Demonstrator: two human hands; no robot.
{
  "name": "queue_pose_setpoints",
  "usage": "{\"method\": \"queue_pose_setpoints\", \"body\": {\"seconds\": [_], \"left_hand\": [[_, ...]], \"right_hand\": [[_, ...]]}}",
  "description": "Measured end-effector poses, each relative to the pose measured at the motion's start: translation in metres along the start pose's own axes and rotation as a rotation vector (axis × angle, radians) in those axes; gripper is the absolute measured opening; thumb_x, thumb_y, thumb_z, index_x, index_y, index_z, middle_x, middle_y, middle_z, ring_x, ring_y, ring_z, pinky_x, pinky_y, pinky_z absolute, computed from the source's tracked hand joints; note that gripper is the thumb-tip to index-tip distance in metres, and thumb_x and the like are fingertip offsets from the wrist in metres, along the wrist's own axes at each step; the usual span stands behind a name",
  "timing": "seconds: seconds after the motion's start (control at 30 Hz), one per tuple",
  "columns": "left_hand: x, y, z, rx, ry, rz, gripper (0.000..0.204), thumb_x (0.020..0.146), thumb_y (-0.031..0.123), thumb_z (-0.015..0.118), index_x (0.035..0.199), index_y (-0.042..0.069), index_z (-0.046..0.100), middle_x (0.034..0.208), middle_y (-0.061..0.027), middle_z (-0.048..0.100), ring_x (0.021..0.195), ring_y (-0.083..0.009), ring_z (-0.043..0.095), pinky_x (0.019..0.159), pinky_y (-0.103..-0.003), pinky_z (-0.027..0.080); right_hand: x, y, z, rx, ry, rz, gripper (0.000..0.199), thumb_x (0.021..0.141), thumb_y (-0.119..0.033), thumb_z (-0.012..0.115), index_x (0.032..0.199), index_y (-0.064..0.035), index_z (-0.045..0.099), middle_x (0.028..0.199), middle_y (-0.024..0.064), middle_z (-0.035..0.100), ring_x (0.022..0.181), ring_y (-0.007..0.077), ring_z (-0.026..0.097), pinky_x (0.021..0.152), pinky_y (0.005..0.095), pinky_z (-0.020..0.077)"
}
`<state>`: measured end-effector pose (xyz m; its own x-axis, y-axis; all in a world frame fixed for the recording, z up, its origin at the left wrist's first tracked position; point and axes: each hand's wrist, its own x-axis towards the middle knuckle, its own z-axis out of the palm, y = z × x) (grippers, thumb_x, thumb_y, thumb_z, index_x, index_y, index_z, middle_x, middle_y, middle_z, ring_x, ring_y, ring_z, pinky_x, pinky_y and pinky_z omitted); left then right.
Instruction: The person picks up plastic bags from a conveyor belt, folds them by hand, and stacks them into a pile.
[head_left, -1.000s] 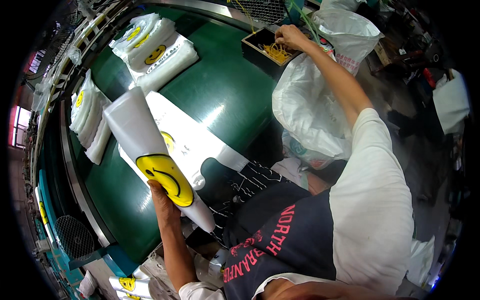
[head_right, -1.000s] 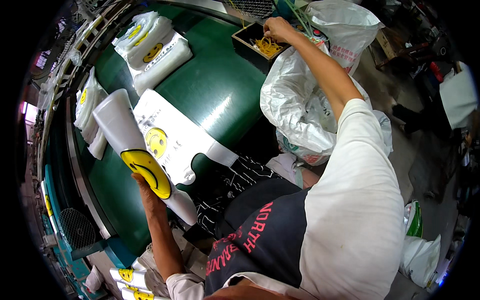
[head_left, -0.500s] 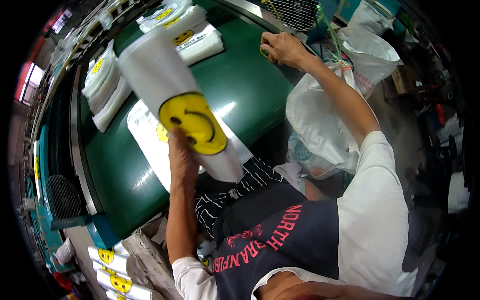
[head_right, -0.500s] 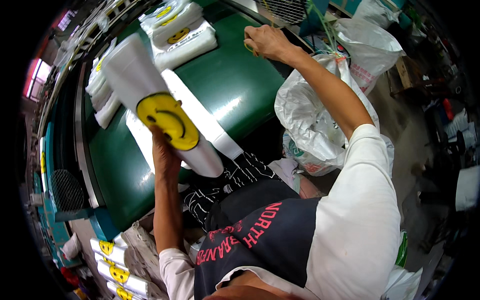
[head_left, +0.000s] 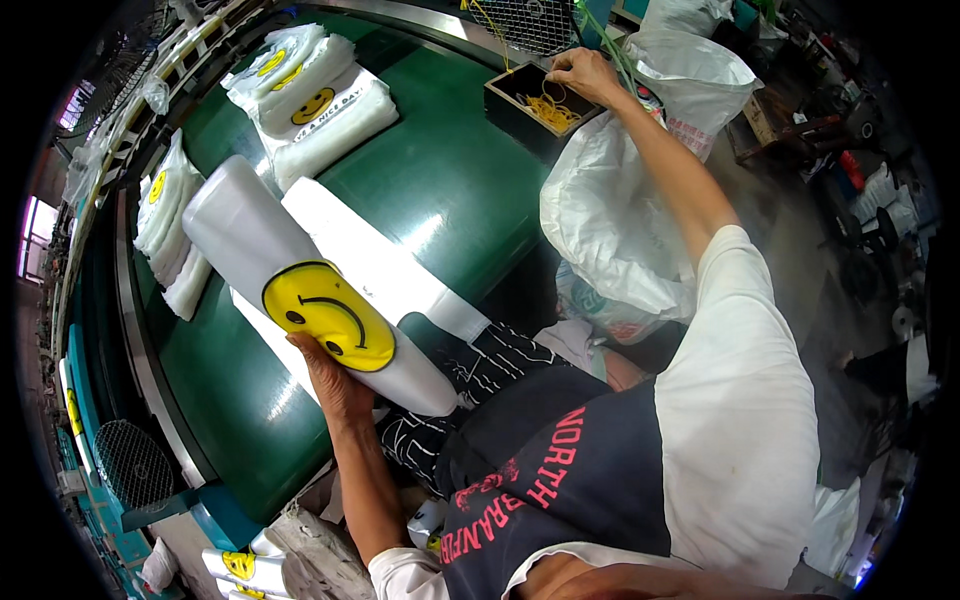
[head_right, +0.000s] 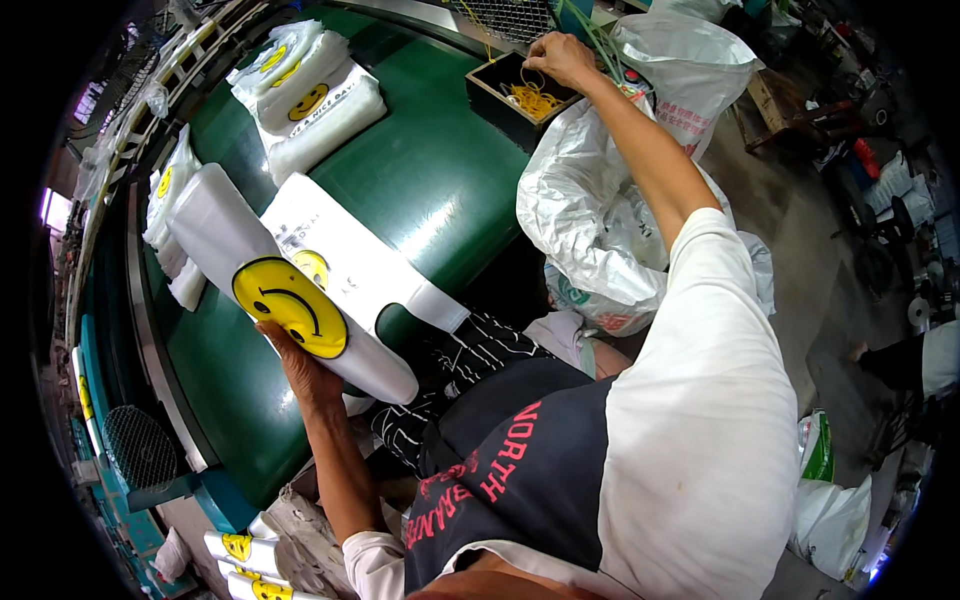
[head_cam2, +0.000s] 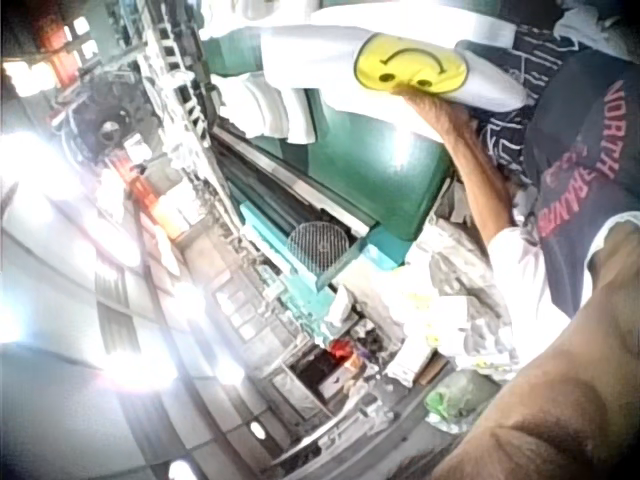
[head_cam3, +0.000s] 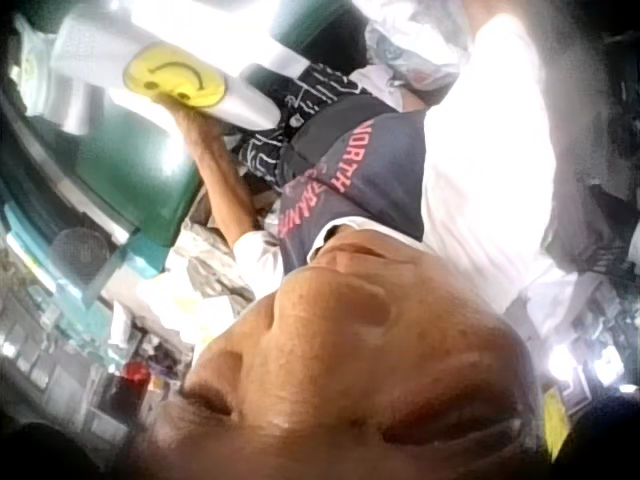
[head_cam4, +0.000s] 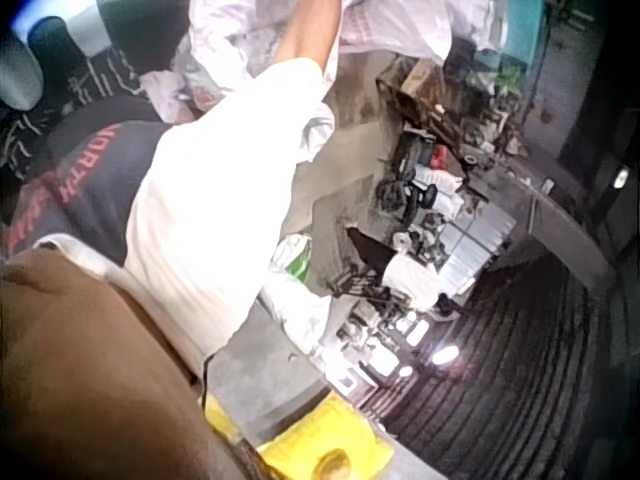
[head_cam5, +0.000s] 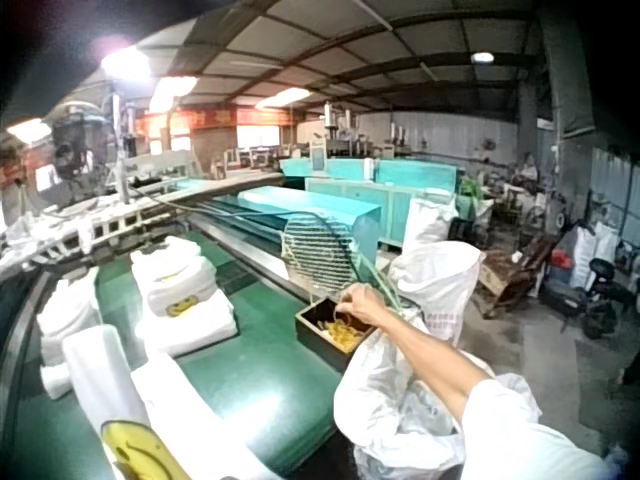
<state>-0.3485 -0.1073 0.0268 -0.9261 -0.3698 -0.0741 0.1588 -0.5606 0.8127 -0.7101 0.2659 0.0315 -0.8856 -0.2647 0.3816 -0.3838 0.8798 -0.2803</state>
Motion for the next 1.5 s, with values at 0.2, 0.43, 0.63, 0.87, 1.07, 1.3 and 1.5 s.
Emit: {"method": "queue_pose_setpoints", "body": {"seconds": [0.2, 0.43, 0.63, 0.87, 1.07, 1.3, 1.5], "left_hand": [[0.013, -0.005, -0.003, 0.036, -0.138, 0.028, 0.06, 0.09, 0.05, 0.049, 0.129, 0.004, 0.041, 0.121, -0.0119, 0.053, 0.109, -0.0242, 0.055, 0.097, -0.038, 0.043], [-0.002, 0.009, -0.003, 0.28, -0.267, -0.059, 0.047, 0.086, 0.039, 0.063, 0.108, -0.003, 0.059, 0.095, -0.0082, 0.065, 0.085, -0.013, 0.061, 0.074, -0.027, 0.051], [-0.084, 0.087, -0.061, 0.892, -0.31, 0.088, 0.046, 0.079, 0.036, 0.072, 0.099, -0.004, 0.063, 0.091, -0.0102, 0.066, 0.083, -0.0108, 0.059, 0.073, -0.024, 0.047], [-0.227, 0.172, -0.131, 0.914, 0.55, -0.007, 0.037, 0.082, 0.04, 0.063, 0.094, 0.005, 0.069, 0.089, -0.0084, 0.066, 0.08, -0.0152, 0.059, 0.073, -0.03, 0.045], [-0.392, 0.299, -0.299, 1.147, 1.21, -0.003, 0.053, 0.086, 0.046, 0.054, 0.109, -0.002, 0.06, 0.098, -0.0156, 0.061, 0.089, -0.0221, 0.058, 0.079, -0.036, 0.046], [-0.199, 0.149, -0.185, 1.966, 0.722, 0.537, 0.065, 0.074, 0.014, 0.071, 0.132, 0.001, 0.043, 0.133, -0.0163, 0.047, 0.126, -0.0346, 0.041, 0.105, -0.042, 0.031], [-0.048, -0.006, -0.157, 2.135, -0.193, 0.329, 0.102, 0.056, 0.021, 0.081, 0.142, 0.029, 0.027, 0.151, -0.0085, 0.019, 0.138, -0.0291, 0.021, 0.109, -0.053, 0.02]], "right_hand": [[-0.029, -0.169, -0.003, 0.218, -0.016, -0.603, 0.02, 0.077, -0.026, 0.065, 0.078, -0.0064, 0.069, 0.119, 0.0109, 0.06, 0.091, 0.0304, 0.06, 0.08, 0.0413, 0.0475], [-0.113, -0.238, 0.026, 0.941, -0.626, -0.37, 0.03, 0.085, -0.008, 0.053, 0.113, 0.0036, 0.053, 0.108, 0.0136, 0.059, 0.098, 0.0249, 0.059, 0.083, 0.0348, 0.0477], [-0.08, -0.191, 0.058, 2.09, -1.074, 0.316, 0.061, 0.092, -0.041, 0.051, 0.137, -0.0024, 0.035, 0.13, 0.021, 0.048, 0.113, 0.0319, 0.052, 0.094, 0.0477, 0.0442], [-0.152, -0.369, -0.028, 1.046, -1.091, -1.006, 0.077, 0.075, -0.052, 0.065, 0.131, -0.0018, 0.047, 0.133, 0.0189, 0.047, 0.127, 0.0299, 0.042, 0.107, 0.0427, 0.0256], [-0.113, -0.302, 0.025, 0.51, -0.934, -0.767, 0.087, 0.071, -0.048, 0.07, 0.14, -0.0076, 0.035, 0.143, 0.0158, 0.036, 0.133, 0.0311, 0.033, 0.11, 0.0417, 0.0233], [-0.164, -0.19, 0.09, -0.16, -0.583, -0.835, 0.114, 0.053, -0.022, 0.085, 0.145, -0.0176, 0.018, 0.151, 0.014, 0.014, 0.139, 0.0344, 0.015, 0.107, 0.0559, 0.0222], [-0.175, -0.177, 0.082, 0.049, -0.345, -0.786, 0.1, 0.065, -0.025, 0.076, 0.144, -0.0085, 0.017, 0.149, 0.012, 0.022, 0.136, 0.0331, 0.022, 0.108, 0.052, 0.02]]}}
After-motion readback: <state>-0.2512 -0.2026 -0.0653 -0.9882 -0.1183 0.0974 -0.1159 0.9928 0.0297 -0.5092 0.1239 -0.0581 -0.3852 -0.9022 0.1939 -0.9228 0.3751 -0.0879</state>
